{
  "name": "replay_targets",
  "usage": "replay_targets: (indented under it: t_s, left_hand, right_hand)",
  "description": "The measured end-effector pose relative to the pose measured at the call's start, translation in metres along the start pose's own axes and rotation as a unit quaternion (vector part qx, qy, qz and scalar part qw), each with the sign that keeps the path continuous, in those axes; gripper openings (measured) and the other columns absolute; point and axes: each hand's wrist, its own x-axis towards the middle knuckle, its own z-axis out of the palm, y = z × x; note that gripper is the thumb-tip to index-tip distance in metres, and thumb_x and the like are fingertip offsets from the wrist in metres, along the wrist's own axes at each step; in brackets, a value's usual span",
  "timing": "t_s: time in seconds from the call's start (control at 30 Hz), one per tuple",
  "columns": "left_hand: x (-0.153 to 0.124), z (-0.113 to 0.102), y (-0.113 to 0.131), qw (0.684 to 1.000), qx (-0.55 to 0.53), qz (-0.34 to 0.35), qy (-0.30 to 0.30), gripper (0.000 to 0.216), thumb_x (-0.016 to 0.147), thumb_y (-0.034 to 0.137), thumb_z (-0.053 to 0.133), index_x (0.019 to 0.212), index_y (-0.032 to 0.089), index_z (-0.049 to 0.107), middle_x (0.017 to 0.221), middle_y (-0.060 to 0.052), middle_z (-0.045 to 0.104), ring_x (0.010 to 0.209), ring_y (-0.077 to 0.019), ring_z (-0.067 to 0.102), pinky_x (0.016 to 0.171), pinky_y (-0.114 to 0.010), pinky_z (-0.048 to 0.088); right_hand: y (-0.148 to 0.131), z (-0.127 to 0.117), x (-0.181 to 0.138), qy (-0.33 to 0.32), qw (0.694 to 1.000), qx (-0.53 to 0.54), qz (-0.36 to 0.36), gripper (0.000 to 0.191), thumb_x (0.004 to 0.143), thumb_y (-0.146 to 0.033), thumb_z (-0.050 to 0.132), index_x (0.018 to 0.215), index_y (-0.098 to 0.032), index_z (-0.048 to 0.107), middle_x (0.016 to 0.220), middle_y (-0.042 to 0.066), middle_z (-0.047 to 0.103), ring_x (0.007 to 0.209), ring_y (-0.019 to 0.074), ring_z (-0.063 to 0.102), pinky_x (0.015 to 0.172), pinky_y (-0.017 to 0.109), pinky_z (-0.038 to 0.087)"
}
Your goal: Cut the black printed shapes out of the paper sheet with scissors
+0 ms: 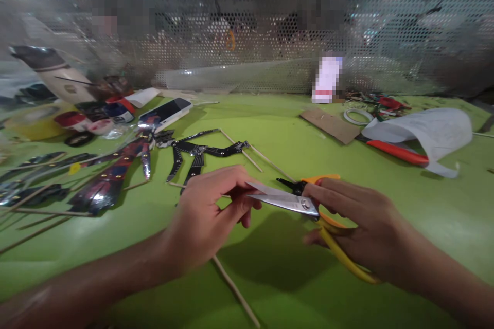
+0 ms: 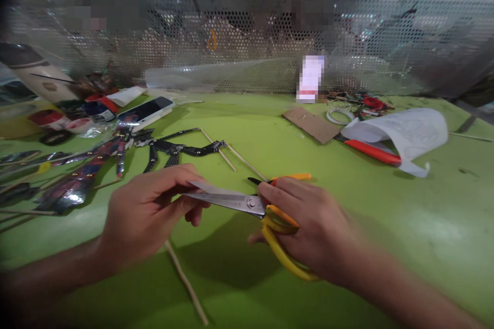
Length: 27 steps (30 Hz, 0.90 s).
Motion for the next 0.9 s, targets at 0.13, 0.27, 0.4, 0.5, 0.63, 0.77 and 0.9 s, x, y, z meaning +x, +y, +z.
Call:
replay_targets:
  t_s: [0.13,0.27,0.4,0.5,0.63,0.77,0.9]
  left_hand:
    - [-0.0012,-0.0001,-0.0006,1.0,0.008,0.017,0.005,0.015,0.096,0.016,0.058,0.083,0.017,0.065,0.066,0.002,0.062,0.053,-0.007,0.059,0.05,-0.02,0.047]
    - [-0.0001,0.0005,0.0011,0.999,-0.003,0.038,0.011,0.013,0.095,0.015,0.057,0.085,0.015,0.066,0.065,0.002,0.061,0.052,-0.0067,0.058,0.048,-0.019,0.046]
    - [0.0002,-0.0003,0.003,0.999,0.004,0.045,0.015,0.013,0.094,0.011,0.057,0.086,0.016,0.065,0.067,0.003,0.062,0.054,-0.0054,0.058,0.049,-0.017,0.046]
    - [-0.0007,-0.0018,0.0036,0.999,0.009,0.046,0.012,0.013,0.094,0.01,0.057,0.086,0.016,0.065,0.068,0.003,0.063,0.054,-0.0045,0.059,0.05,-0.016,0.046]
    - [-0.0009,-0.0024,0.004,0.999,0.018,0.049,0.014,0.013,0.094,0.01,0.057,0.086,0.017,0.065,0.068,0.004,0.063,0.055,-0.0042,0.059,0.051,-0.016,0.045]
    - [0.0002,-0.0016,0.0033,0.998,0.02,0.051,0.014,0.012,0.094,0.011,0.058,0.086,0.017,0.065,0.068,0.004,0.063,0.055,-0.0044,0.059,0.051,-0.017,0.045]
    - [0.0002,-0.0015,0.0016,0.999,0.009,0.045,0.009,0.012,0.095,0.012,0.058,0.087,0.018,0.066,0.07,0.004,0.063,0.056,-0.0052,0.059,0.052,-0.019,0.047]
  right_hand:
    - [0.0003,0.0007,0.0007,0.01,1.0,-0.001,-0.011,0.037,0.093,-0.048,0.061,0.108,-0.014,0.061,0.091,0.012,0.071,0.073,0.0222,0.068,0.062,0.03,0.052]
    - [-0.0002,0.0001,0.0005,0.018,1.0,-0.002,-0.013,0.038,0.092,-0.047,0.061,0.109,-0.013,0.061,0.09,0.012,0.071,0.073,0.0217,0.068,0.062,0.03,0.052]
    - [-0.0018,-0.0015,0.0015,0.016,1.0,-0.005,-0.008,0.038,0.092,-0.047,0.062,0.11,-0.013,0.061,0.088,0.011,0.07,0.071,0.0209,0.066,0.063,0.03,0.051]
    - [-0.0023,-0.0024,0.0032,0.017,1.0,-0.005,-0.009,0.037,0.092,-0.046,0.062,0.111,-0.014,0.061,0.087,0.01,0.07,0.069,0.0197,0.065,0.062,0.03,0.051]
    - [-0.0022,-0.0033,0.0031,0.016,1.0,-0.005,-0.007,0.037,0.092,-0.046,0.063,0.109,-0.014,0.062,0.087,0.011,0.069,0.068,0.0192,0.065,0.061,0.029,0.05]
    - [-0.0023,-0.0044,0.0028,0.014,1.0,-0.011,-0.009,0.038,0.092,-0.047,0.062,0.108,-0.013,0.063,0.084,0.011,0.069,0.066,0.019,0.064,0.059,0.029,0.05]
    - [-0.0023,-0.0056,0.0043,0.01,1.0,-0.011,-0.01,0.035,0.092,-0.046,0.063,0.107,-0.014,0.062,0.084,0.01,0.068,0.066,0.0185,0.063,0.06,0.029,0.049]
